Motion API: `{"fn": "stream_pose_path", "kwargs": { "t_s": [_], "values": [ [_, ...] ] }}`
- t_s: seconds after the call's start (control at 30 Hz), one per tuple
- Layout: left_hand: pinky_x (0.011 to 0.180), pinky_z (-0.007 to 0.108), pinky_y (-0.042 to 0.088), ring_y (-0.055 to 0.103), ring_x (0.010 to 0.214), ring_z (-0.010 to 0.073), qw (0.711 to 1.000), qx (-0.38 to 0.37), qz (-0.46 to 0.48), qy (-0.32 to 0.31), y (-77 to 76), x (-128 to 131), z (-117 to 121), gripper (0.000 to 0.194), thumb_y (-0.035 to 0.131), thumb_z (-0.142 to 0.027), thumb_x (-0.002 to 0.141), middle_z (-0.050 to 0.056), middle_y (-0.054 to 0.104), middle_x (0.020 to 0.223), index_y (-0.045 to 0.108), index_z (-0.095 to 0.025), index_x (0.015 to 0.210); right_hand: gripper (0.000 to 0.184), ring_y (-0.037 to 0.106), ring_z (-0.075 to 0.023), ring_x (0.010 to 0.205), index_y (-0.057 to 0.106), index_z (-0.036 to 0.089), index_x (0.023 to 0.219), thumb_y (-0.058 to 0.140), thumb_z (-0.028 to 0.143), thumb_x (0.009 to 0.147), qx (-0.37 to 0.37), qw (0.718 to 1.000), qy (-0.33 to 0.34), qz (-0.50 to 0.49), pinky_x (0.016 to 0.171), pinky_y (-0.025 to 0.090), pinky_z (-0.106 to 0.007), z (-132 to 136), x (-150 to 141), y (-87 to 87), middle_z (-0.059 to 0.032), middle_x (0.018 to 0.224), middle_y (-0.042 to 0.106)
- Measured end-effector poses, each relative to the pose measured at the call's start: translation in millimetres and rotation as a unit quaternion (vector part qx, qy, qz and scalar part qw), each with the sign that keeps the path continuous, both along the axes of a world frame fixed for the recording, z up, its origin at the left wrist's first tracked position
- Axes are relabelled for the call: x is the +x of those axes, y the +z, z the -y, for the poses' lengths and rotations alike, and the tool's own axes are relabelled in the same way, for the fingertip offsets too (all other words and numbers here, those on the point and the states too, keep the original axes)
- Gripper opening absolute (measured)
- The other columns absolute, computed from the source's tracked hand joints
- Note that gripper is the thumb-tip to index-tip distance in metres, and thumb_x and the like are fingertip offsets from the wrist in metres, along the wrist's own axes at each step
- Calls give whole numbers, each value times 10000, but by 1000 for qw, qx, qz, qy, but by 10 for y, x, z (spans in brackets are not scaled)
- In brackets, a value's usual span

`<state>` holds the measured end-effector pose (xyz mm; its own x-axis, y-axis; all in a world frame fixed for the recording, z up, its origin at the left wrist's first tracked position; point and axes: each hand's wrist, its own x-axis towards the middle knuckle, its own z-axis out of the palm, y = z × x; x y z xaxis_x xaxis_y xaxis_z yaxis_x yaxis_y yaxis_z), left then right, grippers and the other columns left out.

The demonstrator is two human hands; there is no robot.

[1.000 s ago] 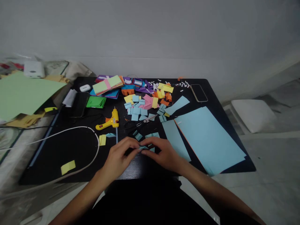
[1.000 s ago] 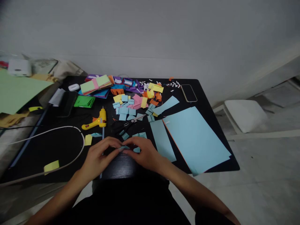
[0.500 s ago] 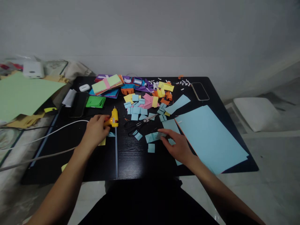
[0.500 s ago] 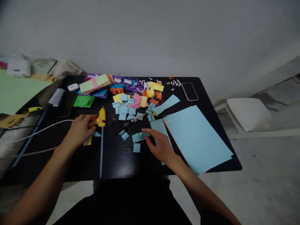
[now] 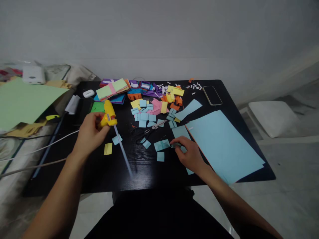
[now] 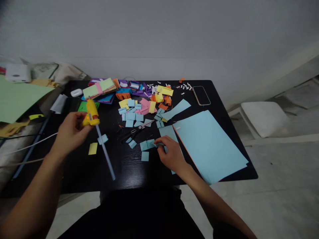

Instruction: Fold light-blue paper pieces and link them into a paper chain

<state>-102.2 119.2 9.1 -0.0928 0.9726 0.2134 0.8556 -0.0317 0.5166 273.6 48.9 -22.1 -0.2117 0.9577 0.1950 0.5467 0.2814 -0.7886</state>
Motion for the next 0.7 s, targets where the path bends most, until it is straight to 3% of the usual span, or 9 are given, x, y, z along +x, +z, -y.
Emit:
{"fn": "stream_pose_path", "kwargs": {
  "t_s": [0.1,0.2,0.3,0.37,0.47,0.57,0.7],
  "values": [
    [762,351,543,640,846,210,996,-10,91,-3,91,102,79,440,664,-443,825,66,687,1059,573,-196,1178,269,687,-219,876,680,217,906,525,13,825,20,1000,14,18,792,567,-361,23,-23,-17,-54,908,693],
    [622,303,486,617,697,184,992,-73,98,-16,123,289,209,383,656,-532,876,13,674,850,607,-224,1100,220,673,-224,887,681,209,937,560,37,875,41,998,39,41,800,578,-372,46,-68,-48,-68,927,672],
    [642,291,495,629,694,178,984,-130,65,-107,86,526,368,335,600,-557,936,-12,658,788,634,-226,979,162,650,-237,906,691,198,1036,566,110,981,80,991,69,84,814,588,-391,41,-120,-101,-84,932,662],
    [727,297,519,658,771,183,972,-119,64,-192,32,669,469,324,540,-522,997,6,673,849,631,-222,917,165,629,-247,913,698,186,1076,547,145,1022,111,983,84,118,817,594,-402,25,-146,-140,-95,925,646],
    [763,302,530,670,812,189,959,-115,67,-249,-61,806,584,301,518,-469,1035,19,686,893,637,-224,906,205,629,-256,982,694,180,1164,533,159,1038,139,978,85,130,861,607,-419,3,-167,-195,-132,1043,641],
    [782,316,547,687,845,201,958,-125,84,-245,-142,837,650,305,506,-452,1048,32,710,926,662,-225,918,241,628,-278,1102,681,184,1247,566,197,1037,136,978,96,122,954,596,-461,-17,-181,-251,-161,1192,645],
    [751,329,555,702,812,211,963,-138,99,-211,-219,805,691,321,518,-476,1038,30,736,912,693,-232,927,195,634,-281,1078,732,212,1175,614,207,1020,130,978,103,129,952,585,-481,-56,-206,-338,-139,1153,688]
  ]
}}
